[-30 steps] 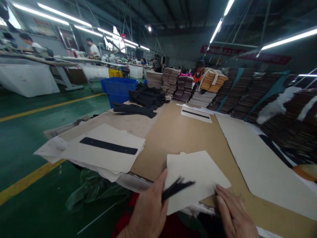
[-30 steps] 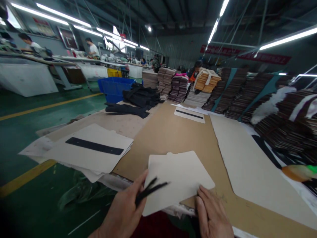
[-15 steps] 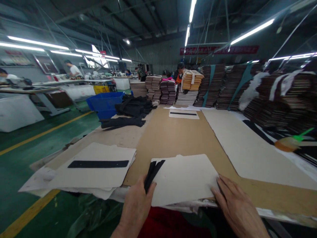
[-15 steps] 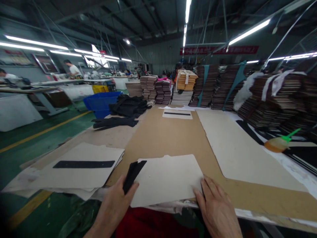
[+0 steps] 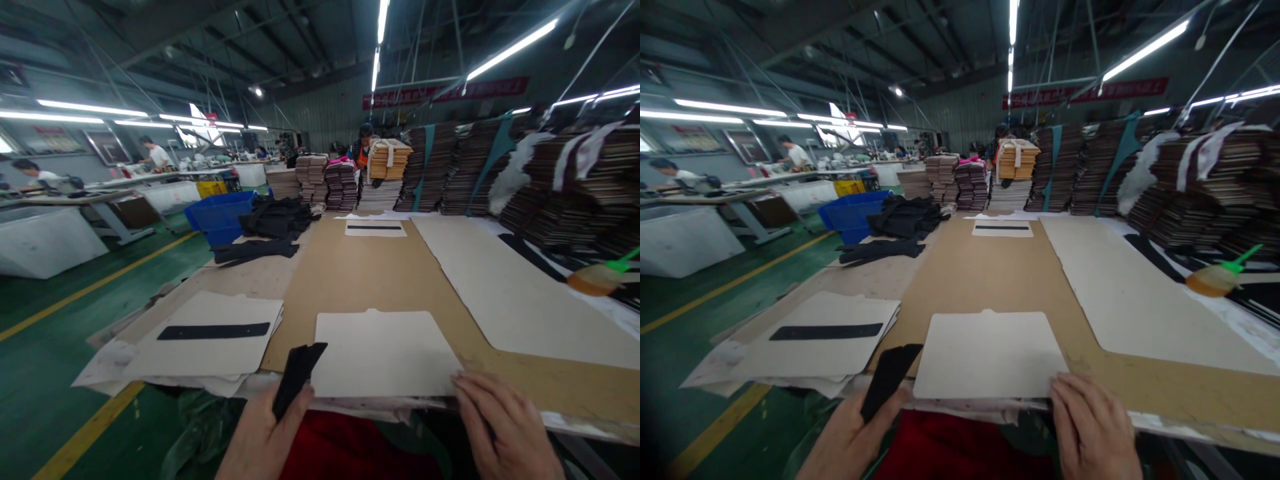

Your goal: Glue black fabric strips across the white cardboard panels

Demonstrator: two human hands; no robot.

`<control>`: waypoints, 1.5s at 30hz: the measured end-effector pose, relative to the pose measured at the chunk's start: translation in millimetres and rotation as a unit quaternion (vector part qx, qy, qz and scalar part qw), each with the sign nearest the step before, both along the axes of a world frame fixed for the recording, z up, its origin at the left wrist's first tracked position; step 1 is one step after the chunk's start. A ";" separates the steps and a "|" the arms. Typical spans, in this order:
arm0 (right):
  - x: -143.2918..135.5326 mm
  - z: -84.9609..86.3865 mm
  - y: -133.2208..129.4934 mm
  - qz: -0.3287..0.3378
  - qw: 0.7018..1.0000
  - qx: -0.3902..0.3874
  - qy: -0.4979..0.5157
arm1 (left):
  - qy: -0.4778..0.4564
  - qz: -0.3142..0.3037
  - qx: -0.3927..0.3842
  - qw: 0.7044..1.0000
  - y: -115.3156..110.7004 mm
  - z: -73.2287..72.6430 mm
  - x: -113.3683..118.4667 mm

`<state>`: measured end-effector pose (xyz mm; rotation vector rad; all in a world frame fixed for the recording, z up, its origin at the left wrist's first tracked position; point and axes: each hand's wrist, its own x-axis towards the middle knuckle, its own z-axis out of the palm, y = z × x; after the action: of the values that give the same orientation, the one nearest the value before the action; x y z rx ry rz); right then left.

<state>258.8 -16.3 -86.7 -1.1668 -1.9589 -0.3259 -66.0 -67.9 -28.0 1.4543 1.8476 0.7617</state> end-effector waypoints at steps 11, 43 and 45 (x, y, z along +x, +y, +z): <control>-75.0 30.3 -20.7 0.137 0.914 -0.286 0.251 | -0.261 -0.176 -0.166 0.934 -3.1 -18.0 45.9; -22.9 54.2 -28.0 0.243 0.679 -0.608 0.332 | -0.196 -0.221 -0.200 0.934 1.8 41.6 27.9; -17.9 61.1 -26.0 0.222 0.714 -0.612 0.258 | -0.177 -0.236 -0.245 0.924 7.4 51.4 24.8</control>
<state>241.0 -42.3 -25.6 -1.2083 -1.7302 1.6259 -41.2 -60.5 23.4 1.2533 1.2211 0.2662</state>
